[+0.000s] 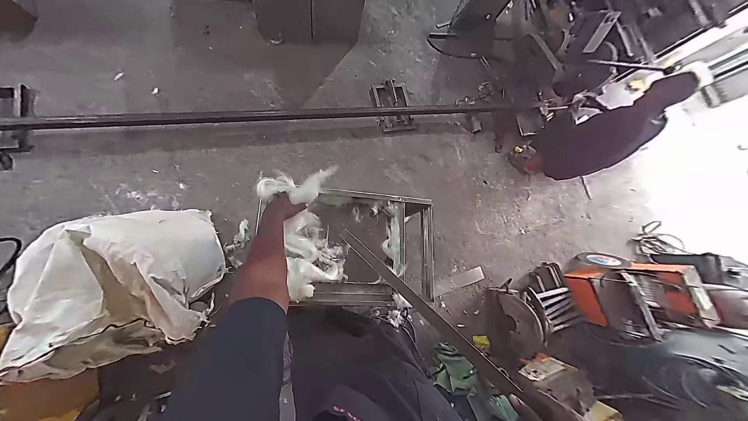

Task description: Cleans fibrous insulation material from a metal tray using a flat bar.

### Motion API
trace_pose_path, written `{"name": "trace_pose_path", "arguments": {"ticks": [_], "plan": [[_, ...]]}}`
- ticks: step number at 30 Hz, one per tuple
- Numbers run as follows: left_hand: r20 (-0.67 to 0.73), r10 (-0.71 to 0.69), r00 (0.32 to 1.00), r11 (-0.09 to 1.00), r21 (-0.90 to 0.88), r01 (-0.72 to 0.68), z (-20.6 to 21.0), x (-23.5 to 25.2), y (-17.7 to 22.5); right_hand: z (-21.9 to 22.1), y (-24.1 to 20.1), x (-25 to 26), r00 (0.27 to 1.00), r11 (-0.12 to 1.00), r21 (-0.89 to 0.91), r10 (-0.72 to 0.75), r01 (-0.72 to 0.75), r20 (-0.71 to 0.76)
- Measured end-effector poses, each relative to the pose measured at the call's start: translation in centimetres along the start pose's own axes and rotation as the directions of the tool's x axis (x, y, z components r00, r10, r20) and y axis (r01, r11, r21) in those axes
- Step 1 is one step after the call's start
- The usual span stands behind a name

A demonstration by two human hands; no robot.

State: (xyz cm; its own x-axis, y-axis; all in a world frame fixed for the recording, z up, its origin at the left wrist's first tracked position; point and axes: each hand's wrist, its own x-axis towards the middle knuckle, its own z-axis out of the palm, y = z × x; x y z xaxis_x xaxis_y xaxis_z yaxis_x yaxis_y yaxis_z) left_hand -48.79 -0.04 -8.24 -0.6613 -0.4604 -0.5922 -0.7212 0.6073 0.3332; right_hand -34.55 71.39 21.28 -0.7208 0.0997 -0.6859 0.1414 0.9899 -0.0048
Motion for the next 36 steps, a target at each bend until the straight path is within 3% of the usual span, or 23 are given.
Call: {"name": "trace_pose_path", "arguments": {"ticks": [2,4,8,12,16,19,28,30,32,36], "plan": [[0.06,0.003,0.998,1.0,-0.018,-0.002,-0.6,0.0,-0.3,0.0,-1.3,0.2,0.997,0.997,0.02,-0.074,0.074,-0.018],[-0.03,0.03,0.999,0.999,0.014,-0.03,-1.2,-2.4,0.4,0.6,-2.9,1.6,0.993,0.993,0.057,-0.099,0.103,-0.07],[-0.256,0.044,0.966,0.997,-0.05,-0.058,1.0,-14.9,0.3,0.7,-9.3,5.2,0.99,0.993,-0.036,-0.111,0.108,-0.089],[-0.122,0.099,0.988,0.994,-0.029,-0.103,6.1,-25.2,-1.7,1.5,-20.0,9.8,0.983,0.976,-0.133,-0.179,0.173,-0.032],[-0.011,0.122,0.992,0.99,0.072,-0.121,9.3,-28.9,-3.4,2.6,-28.2,13.7,0.954,0.943,-0.167,-0.297,0.286,-0.046],[0.034,0.14,0.99,0.985,0.093,-0.143,9.5,-29.0,-4.1,0.6,-27.4,13.3,0.951,0.941,-0.168,-0.306,0.295,-0.04],[0.03,0.088,0.996,0.996,0.032,-0.089,8.5,-30.1,-6.0,-4.6,-14.9,9.6,0.929,0.939,-0.184,-0.323,0.291,-0.181],[0.046,0.074,0.996,0.997,0.0,-0.074,8.7,-30.7,-6.2,-4.6,-15.9,9.5,0.934,0.934,-0.206,-0.325,0.291,-0.15],[0.061,0.071,0.996,0.997,-0.025,-0.069,8.8,-31.2,-5.9,-3.8,-19.7,9.3,0.943,0.929,-0.226,-0.321,0.294,-0.09],[0.116,0.069,0.991,0.997,0.029,-0.073,9.1,-31.8,-4.9,0.9,-25.9,12.0,0.925,0.908,-0.219,-0.376,0.356,-0.057]]}}
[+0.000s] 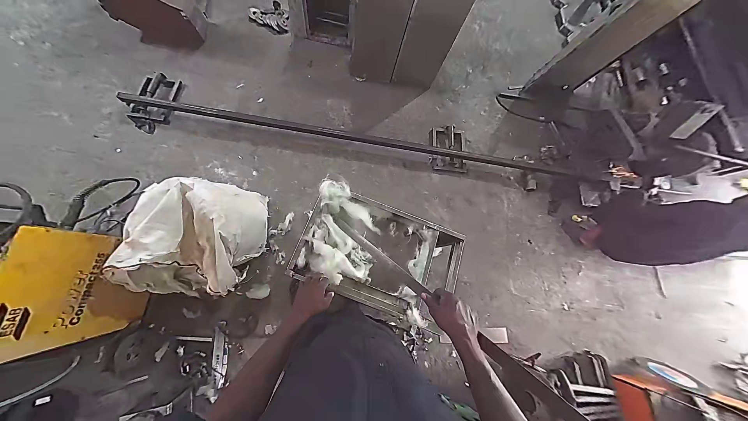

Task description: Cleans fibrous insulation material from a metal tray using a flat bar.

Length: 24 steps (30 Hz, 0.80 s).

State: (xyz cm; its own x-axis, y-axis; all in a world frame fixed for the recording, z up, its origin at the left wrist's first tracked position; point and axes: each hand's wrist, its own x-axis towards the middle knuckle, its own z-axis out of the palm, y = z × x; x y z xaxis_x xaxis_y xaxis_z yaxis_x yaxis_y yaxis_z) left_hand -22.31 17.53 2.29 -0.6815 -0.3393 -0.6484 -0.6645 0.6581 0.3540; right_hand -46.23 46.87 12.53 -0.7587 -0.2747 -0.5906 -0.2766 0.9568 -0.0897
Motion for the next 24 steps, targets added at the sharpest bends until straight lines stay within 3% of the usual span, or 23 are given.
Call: {"name": "trace_pose_path", "arguments": {"ticks": [5,11,13,15,17,19,22,24], "plan": [[-0.052,0.067,0.996,0.998,0.01,-0.067,0.3,0.2,0.6,-2.5,4.1,-2.9,0.998,0.999,0.013,0.051,-0.051,0.028],[0.009,0.401,0.916,0.902,0.172,-0.396,1.3,2.5,3.7,-5.8,16.5,-9.3,0.996,0.995,0.05,0.083,-0.082,-0.027],[0.033,0.357,0.934,0.905,0.235,-0.354,2.6,4.8,4.3,-6.5,19.1,-11.0,0.996,0.994,0.063,0.091,-0.09,-0.021],[0.013,0.207,0.978,0.957,0.203,-0.205,2.4,7.1,3.4,-6.4,20.6,-11.8,0.994,0.991,0.071,0.111,-0.11,-0.014],[-0.005,-0.006,1.0,0.992,0.127,0.007,-0.2,8.4,2.1,-5.9,21.2,-12.1,0.993,0.991,0.063,0.12,-0.119,-0.01],[-0.029,-0.129,0.991,0.99,0.058,0.131,-2.8,10.0,0.3,-4.5,21.6,-11.9,0.995,0.991,0.093,0.098,-0.094,-0.036],[0.0,-0.102,0.995,0.993,0.062,0.102,-3.5,12.2,-1.7,-3.7,20.1,-12.1,0.996,0.99,0.118,0.078,-0.073,-0.038],[-0.055,0.003,0.998,0.997,0.082,0.001,-3.8,11.3,-1.9,-4.6,17.6,-12.7,0.998,0.98,0.185,0.065,-0.066,0.016]]}}
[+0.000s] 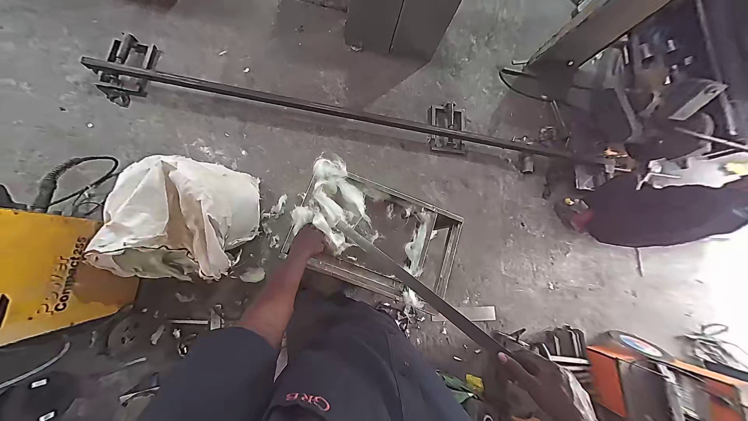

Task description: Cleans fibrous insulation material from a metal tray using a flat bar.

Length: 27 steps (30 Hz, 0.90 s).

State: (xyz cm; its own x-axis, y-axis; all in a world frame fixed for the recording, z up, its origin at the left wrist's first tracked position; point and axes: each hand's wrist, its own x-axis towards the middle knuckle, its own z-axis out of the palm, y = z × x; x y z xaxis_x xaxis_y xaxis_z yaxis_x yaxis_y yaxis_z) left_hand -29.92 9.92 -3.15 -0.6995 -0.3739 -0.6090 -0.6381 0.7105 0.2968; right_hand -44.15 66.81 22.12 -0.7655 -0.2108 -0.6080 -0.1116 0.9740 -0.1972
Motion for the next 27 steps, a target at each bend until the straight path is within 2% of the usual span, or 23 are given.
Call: {"name": "trace_pose_path", "arguments": {"ticks": [2,4,6,8,9,11,13,17,20,22,25,27], "plan": [[-0.101,0.041,0.994,0.999,0.015,-0.04,0.5,-2.3,-0.1,0.0,-1.1,-0.1,1.0,1.0,-0.019,-0.008,0.009,0.024],[-0.179,-0.013,0.984,0.999,-0.052,0.004,1.2,-5.9,-0.3,1.5,-1.3,1.5,0.999,0.993,-0.111,-0.035,0.035,-0.001],[-0.268,-0.062,0.961,0.996,-0.076,0.044,2.9,-9.3,-1.1,3.4,-5.2,3.2,0.999,0.971,-0.235,-0.04,0.04,0.004],[-0.252,-0.131,0.959,0.988,-0.117,0.104,4.5,-11.9,-1.8,6.6,-10.7,5.8,0.997,0.948,-0.31,-0.06,0.069,0.037],[-0.229,-0.16,0.96,0.982,-0.139,0.131,5.4,-13.0,-2.3,8.8,-11.9,7.3,0.996,0.948,-0.303,-0.087,0.093,0.033],[-0.176,-0.21,0.962,0.967,-0.184,0.178,6.1,-14.5,-3.4,9.8,-12.8,8.8,0.992,0.957,-0.263,-0.109,0.121,0.062],[-0.129,-0.243,0.961,0.95,-0.23,0.21,6.8,-15.5,-4.7,8.5,-11.4,8.5,0.992,0.967,-0.225,-0.101,0.117,0.08],[-0.132,-0.314,0.94,0.923,-0.275,0.269,7.9,-16.8,-7.7,2.0,-8.4,5.5,0.998,0.947,-0.319,-0.028,0.044,0.054],[-0.115,-0.362,0.925,0.893,-0.328,0.309,8.0,-17.8,-8.9,-2.4,-4.2,3.3,0.999,0.96,-0.277,-0.045,0.046,0.01],[-0.107,-0.374,0.921,0.889,-0.323,0.324,8.0,-18.4,-9.3,-4.9,-4.1,1.6,0.998,0.974,-0.219,-0.055,0.056,0.009],[-0.071,-0.362,0.93,0.9,-0.285,0.329,7.8,-18.3,-8.8,-4.6,-2.4,2.3,0.996,0.965,-0.257,-0.074,0.059,-0.051],[-0.033,-0.307,0.951,0.92,-0.267,0.287,7.1,-17.6,-7.5,-2.7,-3.3,3.9,0.996,0.95,-0.313,-0.048,0.022,-0.076]]}}
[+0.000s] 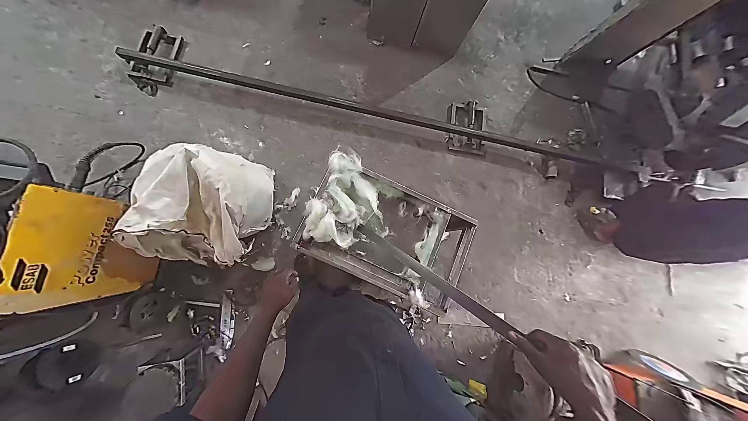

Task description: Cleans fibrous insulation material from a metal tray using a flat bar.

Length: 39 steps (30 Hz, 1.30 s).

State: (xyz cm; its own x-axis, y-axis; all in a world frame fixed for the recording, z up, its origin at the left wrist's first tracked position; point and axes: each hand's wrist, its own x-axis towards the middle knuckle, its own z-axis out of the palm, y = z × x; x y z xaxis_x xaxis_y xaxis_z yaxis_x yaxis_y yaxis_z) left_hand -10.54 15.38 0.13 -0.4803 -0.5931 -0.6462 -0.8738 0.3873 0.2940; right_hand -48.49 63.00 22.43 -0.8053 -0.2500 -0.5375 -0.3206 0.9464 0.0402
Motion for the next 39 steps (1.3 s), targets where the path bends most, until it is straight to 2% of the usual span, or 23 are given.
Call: {"name": "trace_pose_path", "arguments": {"ticks": [5,7,9,11,15,19,21,22,24,25,28,30,32,34,39], "plan": [[-0.022,0.221,0.975,0.975,0.041,-0.22,-0.7,2.2,6.8,3.4,-12.6,2.8,0.996,0.998,0.053,-0.042,0.038,0.076],[-0.081,0.236,0.968,0.971,0.058,-0.232,-1.3,4.4,9.3,4.1,-14.3,2.8,0.997,0.999,0.035,-0.044,0.042,0.06],[-0.161,0.242,0.957,0.97,0.041,-0.238,-2.0,7.0,11.5,4.2,-12.4,2.2,0.999,0.999,0.034,-0.02,0.019,0.044],[-0.171,0.258,0.951,0.965,0.086,-0.246,-2.1,9.9,13.0,4.1,-9.4,1.2,1.0,0.999,0.049,-0.007,0.006,0.021],[-0.007,0.236,0.972,0.95,0.21,-0.229,-1.2,14.2,13.8,2.7,-4.0,-2.3,1.0,0.996,0.085,0.005,-0.004,-0.019],[0.073,0.122,0.99,0.985,0.116,-0.13,-1.8,16.6,13.9,1.4,-0.5,-4.9,0.998,0.993,0.109,0.055,-0.053,-0.011],[0.118,0.142,0.983,0.987,0.064,-0.15,-2.5,16.6,13.4,0.3,-0.3,-5.7,0.997,0.995,0.073,0.068,-0.069,0.023],[0.101,0.204,0.974,0.978,0.029,-0.208,-3.0,16.8,12.7,0.0,-0.3,-5.5,0.999,0.996,0.069,0.05,-0.05,0.01],[-0.029,0.3,0.953,0.95,-0.083,-0.302,-3.8,16.0,10.6,0.1,-0.7,-4.5,1.0,0.999,0.047,0.014,-0.014,-0.014],[-0.098,0.28,0.955,0.944,-0.155,-0.293,-4.3,14.5,9.3,0.4,-1.3,-3.8,1.0,1.0,0.022,-0.001,0.001,-0.008],[-0.225,0.016,0.974,0.93,-0.355,-0.097,-5.2,8.5,6.1,0.9,-7.4,-1.4,0.997,0.994,-0.079,-0.069,0.071,0.028],[-0.214,-0.128,0.968,0.902,-0.431,0.024,-5.1,5.6,3.8,2.2,-13.0,0.7,0.99,0.989,-0.103,-0.093,0.104,0.106],[-0.199,-0.189,0.962,0.903,-0.42,0.09,-3.9,3.8,1.0,3.2,-15.2,2.2,0.985,0.987,-0.099,-0.116,0.129,0.127],[-0.169,-0.225,0.96,0.917,-0.371,0.149,-3.5,2.2,-0.9,2.8,-14.3,3.0,0.985,0.99,-0.064,-0.121,0.129,0.12],[-0.145,-0.331,0.933,0.891,-0.373,0.258,-1.4,-0.9,-5.1,-1.6,-8.4,2.3,0.99,0.99,-0.073,-0.115,0.12,0.078]]}}
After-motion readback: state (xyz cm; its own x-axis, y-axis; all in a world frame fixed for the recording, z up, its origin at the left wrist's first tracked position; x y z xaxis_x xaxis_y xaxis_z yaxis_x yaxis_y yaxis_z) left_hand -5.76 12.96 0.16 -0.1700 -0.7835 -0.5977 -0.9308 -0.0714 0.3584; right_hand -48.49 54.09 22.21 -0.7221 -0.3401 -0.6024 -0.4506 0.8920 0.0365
